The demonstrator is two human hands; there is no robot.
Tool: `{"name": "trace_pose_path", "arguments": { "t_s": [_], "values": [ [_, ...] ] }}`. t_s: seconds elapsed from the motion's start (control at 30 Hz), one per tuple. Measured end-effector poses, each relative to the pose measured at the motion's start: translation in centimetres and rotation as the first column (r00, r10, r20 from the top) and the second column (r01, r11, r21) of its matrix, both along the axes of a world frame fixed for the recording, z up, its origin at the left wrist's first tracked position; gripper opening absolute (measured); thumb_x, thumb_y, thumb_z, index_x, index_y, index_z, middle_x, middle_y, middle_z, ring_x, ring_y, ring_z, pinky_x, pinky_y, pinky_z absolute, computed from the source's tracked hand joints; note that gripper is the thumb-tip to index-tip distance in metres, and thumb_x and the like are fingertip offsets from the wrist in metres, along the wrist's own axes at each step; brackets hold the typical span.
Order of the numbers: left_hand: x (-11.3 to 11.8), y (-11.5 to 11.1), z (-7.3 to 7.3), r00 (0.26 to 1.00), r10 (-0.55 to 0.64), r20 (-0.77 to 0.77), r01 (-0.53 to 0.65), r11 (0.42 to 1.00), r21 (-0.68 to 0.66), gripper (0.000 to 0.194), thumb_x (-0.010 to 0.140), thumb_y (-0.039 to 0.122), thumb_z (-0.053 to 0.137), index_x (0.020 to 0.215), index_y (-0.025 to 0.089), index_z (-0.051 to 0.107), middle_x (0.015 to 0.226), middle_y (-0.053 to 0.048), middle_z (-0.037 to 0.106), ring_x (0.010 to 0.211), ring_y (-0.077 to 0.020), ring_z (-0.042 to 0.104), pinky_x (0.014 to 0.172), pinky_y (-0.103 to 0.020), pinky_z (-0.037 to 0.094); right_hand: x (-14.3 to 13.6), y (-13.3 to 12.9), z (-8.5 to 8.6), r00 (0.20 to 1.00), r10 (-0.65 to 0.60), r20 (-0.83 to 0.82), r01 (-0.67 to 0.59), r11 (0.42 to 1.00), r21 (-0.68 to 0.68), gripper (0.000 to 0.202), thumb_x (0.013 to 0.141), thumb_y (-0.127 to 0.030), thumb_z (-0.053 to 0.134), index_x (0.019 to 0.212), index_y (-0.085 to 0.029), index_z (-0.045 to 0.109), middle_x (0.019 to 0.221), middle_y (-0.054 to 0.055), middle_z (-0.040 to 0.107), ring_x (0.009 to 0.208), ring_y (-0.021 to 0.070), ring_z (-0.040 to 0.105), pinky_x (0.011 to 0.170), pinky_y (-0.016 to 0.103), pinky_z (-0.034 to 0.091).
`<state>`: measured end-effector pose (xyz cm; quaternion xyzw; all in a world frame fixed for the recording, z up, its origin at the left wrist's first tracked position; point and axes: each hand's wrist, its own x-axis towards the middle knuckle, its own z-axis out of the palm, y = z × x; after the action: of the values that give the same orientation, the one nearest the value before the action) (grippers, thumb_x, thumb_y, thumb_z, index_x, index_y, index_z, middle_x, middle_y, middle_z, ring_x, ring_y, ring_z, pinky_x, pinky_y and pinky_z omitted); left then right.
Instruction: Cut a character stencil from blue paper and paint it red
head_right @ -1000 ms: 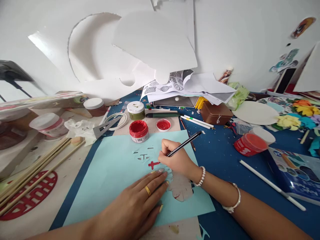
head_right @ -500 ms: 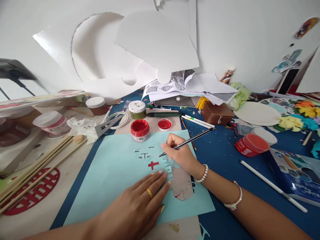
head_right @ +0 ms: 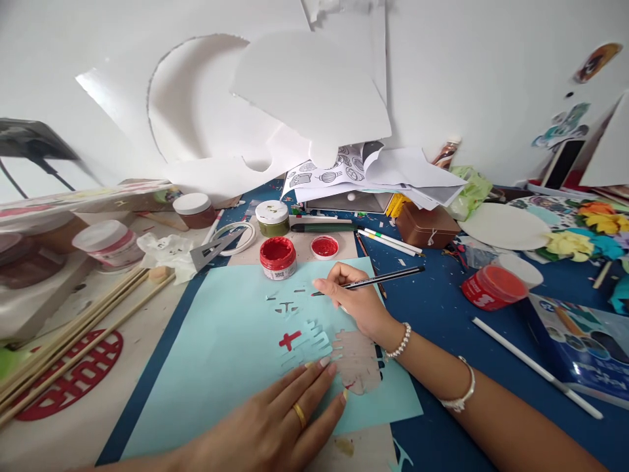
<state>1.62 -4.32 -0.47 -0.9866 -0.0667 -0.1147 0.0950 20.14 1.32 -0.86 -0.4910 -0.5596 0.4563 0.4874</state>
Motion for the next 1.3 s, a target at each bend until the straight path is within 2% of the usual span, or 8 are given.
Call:
{"name": "trace_pose_path", "arguments": {
  "t_s": [0.07, 0.2, 0.3, 0.47, 0.87, 1.07, 1.3],
  "values": [
    [0.2, -0.3, -0.4, 0.999, 0.034, 0.014, -0.034, 0.999, -0.018, 0.033, 0.093, 0.017, 0.027, 0.119, 0.011, 0.046, 0.114, -0.015, 0.055, 0.109, -0.0259, 0.049, 0.087, -0.034, 0.043, -0.2, -0.1, 0.4, 0.997, 0.043, 0.068, -0.044, 0.999, 0.012, 0.028, 0.074, -0.034, 0.059, 0.056, -0.018, 0.045, 0.047, -0.006, 0.044, 0.043, 0.0068, 0.035, 0.043, 0.021, 0.027],
    [0.4, -0.6, -1.1, 0.992, 0.082, 0.092, -0.075, 0.995, -0.071, 0.031, 0.092, 0.021, 0.031, 0.118, 0.011, 0.046, 0.115, -0.017, 0.054, 0.111, -0.0272, 0.047, 0.088, -0.036, 0.042, -0.9, -0.7, 0.8, 0.980, 0.116, 0.159, -0.119, 0.993, 0.010, 0.031, 0.072, -0.032, 0.061, 0.054, -0.018, 0.041, 0.046, -0.006, 0.041, 0.044, 0.0068, 0.036, 0.042, 0.021, 0.029],
    [0.4, -0.5, -1.3, 0.988, 0.110, 0.109, -0.098, 0.989, -0.111, 0.032, 0.091, 0.019, 0.032, 0.119, 0.011, 0.046, 0.120, -0.017, 0.050, 0.113, -0.0274, 0.045, 0.089, -0.037, 0.041, -1.3, -0.9, 0.4, 0.978, 0.140, 0.158, -0.139, 0.990, -0.014, 0.028, 0.071, -0.029, 0.062, 0.059, -0.019, 0.039, 0.051, -0.007, 0.041, 0.045, 0.0067, 0.035, 0.042, 0.020, 0.029],
    [0.3, -0.4, -1.6, 0.981, 0.163, 0.107, -0.148, 0.980, -0.131, 0.033, 0.090, 0.022, 0.036, 0.120, 0.011, 0.043, 0.120, -0.019, 0.049, 0.115, -0.0286, 0.042, 0.090, -0.037, 0.040, -1.1, -0.9, -0.6, 0.969, 0.121, 0.213, -0.131, 0.991, 0.036, 0.029, 0.074, -0.020, 0.053, 0.055, -0.019, 0.031, 0.053, -0.006, 0.034, 0.049, 0.0070, 0.030, 0.046, 0.021, 0.030],
    [0.4, -0.3, -1.7, 0.973, 0.159, 0.164, -0.136, 0.980, -0.144, 0.031, 0.089, 0.021, 0.035, 0.114, 0.009, 0.049, 0.114, -0.018, 0.054, 0.110, -0.0277, 0.048, 0.088, -0.036, 0.042, -1.5, -1.3, -0.3, 0.947, 0.180, 0.266, -0.189, 0.982, 0.009, 0.029, 0.074, -0.022, 0.054, 0.057, -0.019, 0.032, 0.053, -0.006, 0.036, 0.049, 0.0078, 0.030, 0.045, 0.021, 0.028],
    [0.2, -0.3, -1.5, 0.977, 0.148, 0.152, -0.123, 0.979, -0.163, 0.031, 0.088, 0.018, 0.036, 0.114, 0.007, 0.049, 0.114, -0.019, 0.054, 0.110, -0.0289, 0.047, 0.088, -0.037, 0.042, -1.6, -1.2, -0.3, 0.946, 0.114, 0.302, -0.136, 0.989, 0.051, 0.027, 0.073, -0.014, 0.050, 0.056, -0.019, 0.030, 0.054, -0.006, 0.033, 0.050, 0.0081, 0.030, 0.047, 0.022, 0.029],
    [0.3, -0.4, -1.7, 0.975, 0.153, 0.160, -0.126, 0.978, -0.166, 0.032, 0.086, 0.018, 0.038, 0.114, 0.007, 0.049, 0.115, -0.019, 0.053, 0.111, -0.0284, 0.047, 0.089, -0.037, 0.041, -1.5, -1.3, -0.3, 0.946, 0.189, 0.262, -0.196, 0.981, 0.000, 0.028, 0.075, -0.024, 0.054, 0.058, -0.019, 0.033, 0.054, -0.006, 0.037, 0.049, 0.0078, 0.031, 0.045, 0.021, 0.028]
  ]
}}
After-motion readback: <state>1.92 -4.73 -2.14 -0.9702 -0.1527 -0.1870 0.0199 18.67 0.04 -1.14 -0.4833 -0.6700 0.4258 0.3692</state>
